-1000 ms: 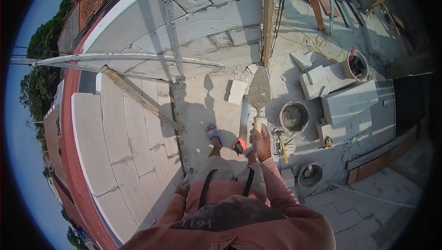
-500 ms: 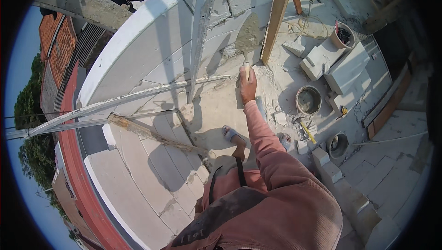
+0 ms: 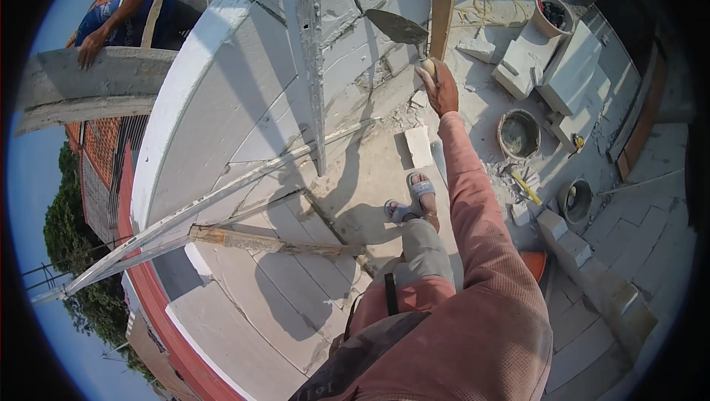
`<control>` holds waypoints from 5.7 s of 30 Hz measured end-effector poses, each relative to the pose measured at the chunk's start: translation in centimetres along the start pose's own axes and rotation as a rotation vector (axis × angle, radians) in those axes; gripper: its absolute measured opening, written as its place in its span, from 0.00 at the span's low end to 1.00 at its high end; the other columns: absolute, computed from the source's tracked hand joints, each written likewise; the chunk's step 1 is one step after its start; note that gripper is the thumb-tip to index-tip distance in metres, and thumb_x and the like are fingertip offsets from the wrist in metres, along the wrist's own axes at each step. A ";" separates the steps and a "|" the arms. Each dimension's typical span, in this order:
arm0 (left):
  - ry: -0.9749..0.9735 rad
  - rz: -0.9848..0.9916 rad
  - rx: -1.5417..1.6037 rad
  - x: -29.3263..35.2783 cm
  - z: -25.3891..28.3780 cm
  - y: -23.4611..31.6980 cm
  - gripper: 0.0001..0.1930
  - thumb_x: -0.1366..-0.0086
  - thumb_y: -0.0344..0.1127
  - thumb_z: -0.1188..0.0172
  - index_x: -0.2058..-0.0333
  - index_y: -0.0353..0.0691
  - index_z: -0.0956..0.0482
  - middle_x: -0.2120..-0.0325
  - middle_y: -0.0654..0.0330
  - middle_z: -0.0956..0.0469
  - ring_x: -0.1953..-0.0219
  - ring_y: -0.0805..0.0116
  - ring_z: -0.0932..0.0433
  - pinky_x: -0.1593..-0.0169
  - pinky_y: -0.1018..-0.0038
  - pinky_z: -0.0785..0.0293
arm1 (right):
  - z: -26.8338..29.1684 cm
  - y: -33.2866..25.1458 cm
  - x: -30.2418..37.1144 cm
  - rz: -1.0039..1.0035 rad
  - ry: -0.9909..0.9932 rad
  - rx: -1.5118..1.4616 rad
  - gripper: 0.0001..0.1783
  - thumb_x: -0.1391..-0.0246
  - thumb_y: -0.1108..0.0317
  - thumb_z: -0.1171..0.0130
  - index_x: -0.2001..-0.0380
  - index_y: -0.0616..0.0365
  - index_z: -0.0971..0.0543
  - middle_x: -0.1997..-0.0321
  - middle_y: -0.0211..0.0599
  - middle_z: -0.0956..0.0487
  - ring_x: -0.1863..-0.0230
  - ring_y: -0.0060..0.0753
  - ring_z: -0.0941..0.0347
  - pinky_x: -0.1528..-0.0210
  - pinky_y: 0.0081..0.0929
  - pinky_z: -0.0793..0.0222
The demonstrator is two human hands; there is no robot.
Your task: The person measures and cuts a lightweight concrete block using a hand saw, applies mortar to the block with a trowel, and places the block onto a wall structure under construction.
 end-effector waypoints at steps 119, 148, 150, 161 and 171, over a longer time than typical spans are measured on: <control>0.250 -1.135 -1.106 8.7 48.3 103.5 0.52 0.32 0.79 0.68 0.59 0.31 0.13 0.63 0.45 0.16 0.61 0.53 0.16 0.51 0.57 0.23 | 10.1 -21.7 -7.6 -0.424 0.450 -0.793 0.28 0.29 0.53 0.47 0.31 0.49 0.34 0.33 0.47 0.29 0.31 0.38 0.33 0.42 0.50 0.25; -0.048 -1.411 -1.079 6.2 49.6 104.9 0.38 0.28 0.68 0.53 0.63 0.32 0.15 0.69 0.51 0.17 0.68 0.62 0.20 0.56 0.65 0.26 | 26.3 -36.5 -3.7 -0.093 0.061 0.807 0.25 0.43 0.67 0.32 0.43 0.61 0.24 0.52 0.43 0.21 0.56 0.46 0.23 0.56 0.35 0.24; 0.017 -1.358 -1.088 7.8 50.4 103.7 0.35 0.28 0.65 0.51 0.64 0.31 0.16 0.71 0.51 0.18 0.69 0.64 0.22 0.57 0.65 0.27 | 25.1 -40.0 -7.3 0.184 -0.049 1.016 0.25 0.43 0.66 0.33 0.42 0.55 0.24 0.51 0.37 0.21 0.55 0.42 0.22 0.57 0.36 0.22; 0.164 -1.460 -1.058 9.0 54.1 100.3 0.27 0.32 0.56 0.41 0.58 0.31 0.18 0.63 0.46 0.17 0.60 0.52 0.18 0.50 0.63 0.25 | 14.8 -44.3 -18.6 0.642 -0.365 1.367 0.28 0.44 0.73 0.41 0.38 0.48 0.24 0.44 0.35 0.21 0.49 0.42 0.21 0.47 0.37 0.24; 0.495 -1.468 -1.015 7.1 56.9 100.9 0.45 0.42 0.68 0.34 0.44 0.28 0.25 0.44 0.43 0.25 0.44 0.51 0.21 0.40 0.62 0.25 | 9.4 -43.3 -20.6 0.829 -0.468 1.273 0.29 0.46 0.72 0.40 0.39 0.52 0.26 0.55 0.31 0.26 0.59 0.35 0.23 0.61 0.32 0.21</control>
Point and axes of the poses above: each hand's wrist, its own x-axis away from the middle knuckle, its own z-axis out of the back of the hand, y = z × x, the point moved 10 cm from there along -x, towards the middle knuckle
